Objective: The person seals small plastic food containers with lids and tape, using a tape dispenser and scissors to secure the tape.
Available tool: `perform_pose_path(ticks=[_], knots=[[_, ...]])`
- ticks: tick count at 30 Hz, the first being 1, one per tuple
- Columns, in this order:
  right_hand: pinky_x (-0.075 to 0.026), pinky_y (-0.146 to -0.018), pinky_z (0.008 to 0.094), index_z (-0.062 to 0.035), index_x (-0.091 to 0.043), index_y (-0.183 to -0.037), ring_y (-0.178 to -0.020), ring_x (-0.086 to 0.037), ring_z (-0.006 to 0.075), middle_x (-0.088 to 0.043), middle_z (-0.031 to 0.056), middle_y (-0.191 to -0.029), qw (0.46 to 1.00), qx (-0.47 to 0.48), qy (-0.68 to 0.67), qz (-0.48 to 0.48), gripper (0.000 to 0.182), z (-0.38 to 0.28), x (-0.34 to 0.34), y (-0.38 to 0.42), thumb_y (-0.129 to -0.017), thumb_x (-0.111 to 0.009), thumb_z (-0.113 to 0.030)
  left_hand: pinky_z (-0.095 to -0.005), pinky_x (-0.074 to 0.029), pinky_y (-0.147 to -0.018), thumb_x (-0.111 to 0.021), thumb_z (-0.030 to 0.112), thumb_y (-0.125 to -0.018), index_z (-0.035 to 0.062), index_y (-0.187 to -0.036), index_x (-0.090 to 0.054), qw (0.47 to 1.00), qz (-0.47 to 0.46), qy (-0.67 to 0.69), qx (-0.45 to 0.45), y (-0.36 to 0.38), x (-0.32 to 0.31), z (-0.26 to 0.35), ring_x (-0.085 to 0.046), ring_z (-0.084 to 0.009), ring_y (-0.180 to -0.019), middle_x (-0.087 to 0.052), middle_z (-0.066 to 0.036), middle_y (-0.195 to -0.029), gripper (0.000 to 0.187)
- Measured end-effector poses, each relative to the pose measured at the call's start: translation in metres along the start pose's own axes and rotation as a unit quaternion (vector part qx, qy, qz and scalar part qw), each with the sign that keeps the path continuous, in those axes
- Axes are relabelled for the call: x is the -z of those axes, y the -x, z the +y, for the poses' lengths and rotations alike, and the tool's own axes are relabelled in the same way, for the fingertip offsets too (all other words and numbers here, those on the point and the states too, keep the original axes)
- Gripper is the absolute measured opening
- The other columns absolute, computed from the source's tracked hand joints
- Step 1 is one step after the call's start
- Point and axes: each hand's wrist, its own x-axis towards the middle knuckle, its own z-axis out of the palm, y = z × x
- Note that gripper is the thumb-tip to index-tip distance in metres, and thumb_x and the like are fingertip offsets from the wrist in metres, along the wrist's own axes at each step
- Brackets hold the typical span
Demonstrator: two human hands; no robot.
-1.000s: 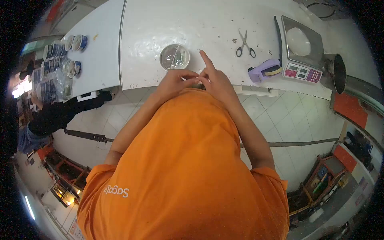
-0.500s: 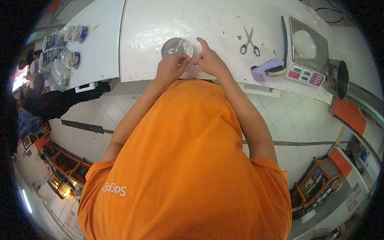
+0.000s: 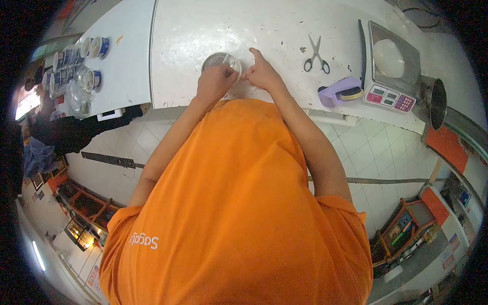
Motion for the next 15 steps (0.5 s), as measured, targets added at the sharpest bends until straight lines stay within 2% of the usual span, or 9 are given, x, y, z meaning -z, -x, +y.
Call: perform_pose_path(ticks=[2,5,8,11,14,15], knots=[[-0.056,-0.067,0.0345,-0.0058,-0.027,-0.167,-0.07,-0.068,0.0182,-0.075,0.0115,-0.085,1.0,0.004,-0.005,0.0,0.096,0.005,0.0,-0.003,-0.087,-0.08,-0.001,-0.047,-0.059,-0.077,-0.07,0.041,-0.097,0.0118,-0.102,-0.084,1.0,-0.007,-0.003,0.005,0.0,0.003,0.004,-0.076,-0.0348,-0.088,-0.08,-0.015,-0.095,0.033],[-0.056,-0.065,0.0342,-0.0078,-0.029,-0.167,-0.069,-0.067,0.0174,-0.074,0.011,-0.085,1.0,0.013,-0.014,-0.003,0.093,0.009,-0.002,-0.006,-0.088,-0.078,0.001,-0.0463,-0.059,-0.075,-0.071,0.043,-0.096,0.0121,-0.101,-0.083,1.0,0.005,-0.023,-0.011,-0.002,-0.001,0.0,-0.077,-0.0345,-0.084,-0.079,-0.015,-0.088,0.033],[-0.055,-0.065,0.033,-0.0102,-0.03,-0.167,-0.07,-0.068,0.0161,-0.074,0.0093,-0.083,0.999,0.004,-0.049,-0.022,0.094,0.005,-0.001,-0.005,-0.088,-0.077,0.003,-0.0485,-0.059,-0.081,-0.078,0.043,-0.091,0.0126,-0.104,-0.081,0.998,-0.021,-0.026,0.053,0.0,0.012,0.012,-0.075,-0.0346,-0.095,-0.079,-0.013,-0.097,0.033],[-0.056,-0.066,0.0325,-0.0118,-0.029,-0.168,-0.071,-0.068,0.0147,-0.074,0.0075,-0.082,0.998,0.012,-0.049,-0.038,0.096,0.006,-0.001,-0.008,-0.087,-0.078,0.004,-0.0528,-0.055,-0.091,-0.088,0.04,-0.084,0.0134,-0.117,-0.075,0.986,0.103,-0.127,-0.04,0.0,0.007,-0.002,-0.066,-0.0384,-0.118,-0.072,-0.016,-0.122,0.044],[-0.056,-0.065,0.0327,-0.0127,-0.032,-0.168,-0.072,-0.068,0.0137,-0.074,0.0069,-0.081,0.998,0.025,-0.039,-0.032,0.094,0.011,-0.002,-0.012,-0.087,-0.078,0.004,-0.0563,-0.049,-0.101,-0.094,0.035,-0.079,0.0107,-0.133,-0.064,0.978,0.177,-0.106,-0.016,0.0,-0.004,-0.002,-0.05,-0.0436,-0.134,-0.058,-0.02,-0.142,0.066],[-0.056,-0.065,0.0315,-0.013,-0.033,-0.167,-0.071,-0.068,0.0135,-0.074,0.0067,-0.082,0.999,0.023,-0.032,-0.028,0.093,0.008,-0.002,-0.01,-0.087,-0.078,0.005,-0.0569,-0.049,-0.101,-0.095,0.034,-0.077,0.0108,-0.135,-0.061,0.983,0.164,-0.074,-0.029,-0.001,-0.009,-0.008,-0.048,-0.0465,-0.134,-0.053,-0.022,-0.144,0.071]])
